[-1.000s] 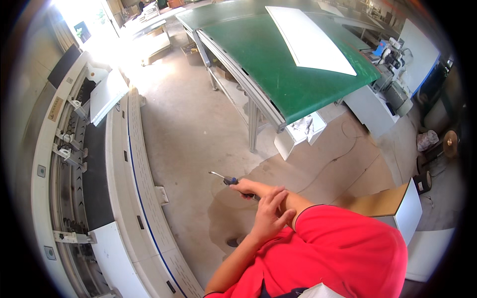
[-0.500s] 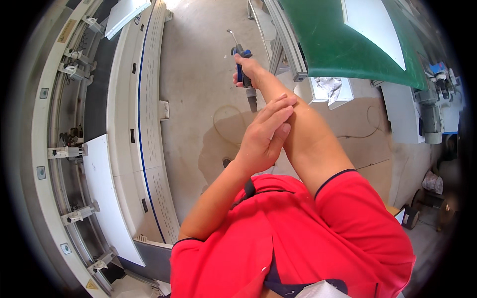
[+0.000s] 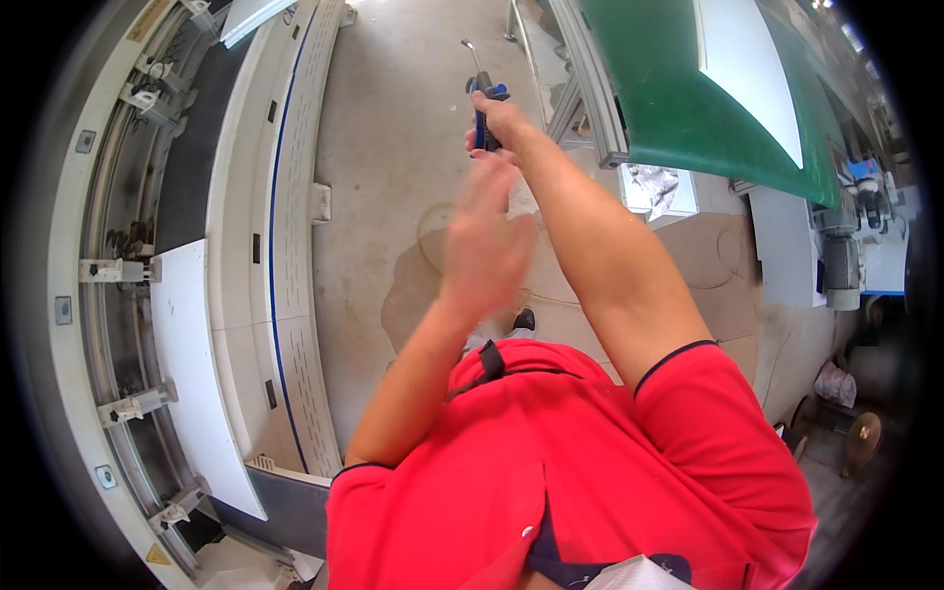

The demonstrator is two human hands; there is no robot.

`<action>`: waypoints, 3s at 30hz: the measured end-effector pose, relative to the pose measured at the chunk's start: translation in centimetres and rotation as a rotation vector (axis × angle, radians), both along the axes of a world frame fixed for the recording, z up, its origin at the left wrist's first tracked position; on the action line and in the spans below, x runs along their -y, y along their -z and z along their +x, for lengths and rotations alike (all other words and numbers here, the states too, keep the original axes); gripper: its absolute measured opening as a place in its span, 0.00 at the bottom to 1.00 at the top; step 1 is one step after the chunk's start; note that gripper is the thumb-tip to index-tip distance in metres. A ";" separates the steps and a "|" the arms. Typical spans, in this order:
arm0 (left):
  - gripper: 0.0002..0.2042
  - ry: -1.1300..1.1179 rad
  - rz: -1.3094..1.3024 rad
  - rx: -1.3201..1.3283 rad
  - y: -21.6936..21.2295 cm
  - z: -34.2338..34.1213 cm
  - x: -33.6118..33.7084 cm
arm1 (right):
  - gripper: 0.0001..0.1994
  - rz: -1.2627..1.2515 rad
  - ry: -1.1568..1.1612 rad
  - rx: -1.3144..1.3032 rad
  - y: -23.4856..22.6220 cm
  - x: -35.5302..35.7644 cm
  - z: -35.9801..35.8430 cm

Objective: The person uses a handheld air blower to clean dust from white rectangular panels on a machine bed and a green conveyor table. They repeatedly pick up, blow, and stack the panels, moving between the two workstations throughout the clip.

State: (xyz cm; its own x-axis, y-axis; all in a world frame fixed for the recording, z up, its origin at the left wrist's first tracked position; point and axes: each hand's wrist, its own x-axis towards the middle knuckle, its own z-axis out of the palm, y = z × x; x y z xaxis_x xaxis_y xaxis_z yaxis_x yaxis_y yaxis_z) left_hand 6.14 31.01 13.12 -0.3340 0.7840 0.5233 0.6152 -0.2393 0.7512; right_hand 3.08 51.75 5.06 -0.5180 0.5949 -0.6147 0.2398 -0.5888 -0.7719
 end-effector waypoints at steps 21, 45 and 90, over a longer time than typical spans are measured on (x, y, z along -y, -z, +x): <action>0.34 0.360 -0.412 -0.019 0.2 -12.5 21.0 | 0.19 0.198 0.015 0.071 3.8 -9.3 -13.9; 0.04 -1.567 -0.139 1.224 11.9 -22.8 55.0 | 0.13 0.356 -0.782 0.351 18.1 9.6 -19.0; 0.04 -1.703 0.079 1.169 7.3 -35.8 85.6 | 0.18 0.376 -1.494 0.363 18.4 38.2 -27.1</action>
State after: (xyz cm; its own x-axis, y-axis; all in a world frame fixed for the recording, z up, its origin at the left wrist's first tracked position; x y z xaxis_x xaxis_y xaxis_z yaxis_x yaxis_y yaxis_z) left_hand -29.65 -54.59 5.80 -0.6706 -0.6120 -0.4193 -0.4492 -0.1149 0.8860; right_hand -23.98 13.54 -13.36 -0.6161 -0.1551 -0.7722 0.6010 0.5412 -0.5882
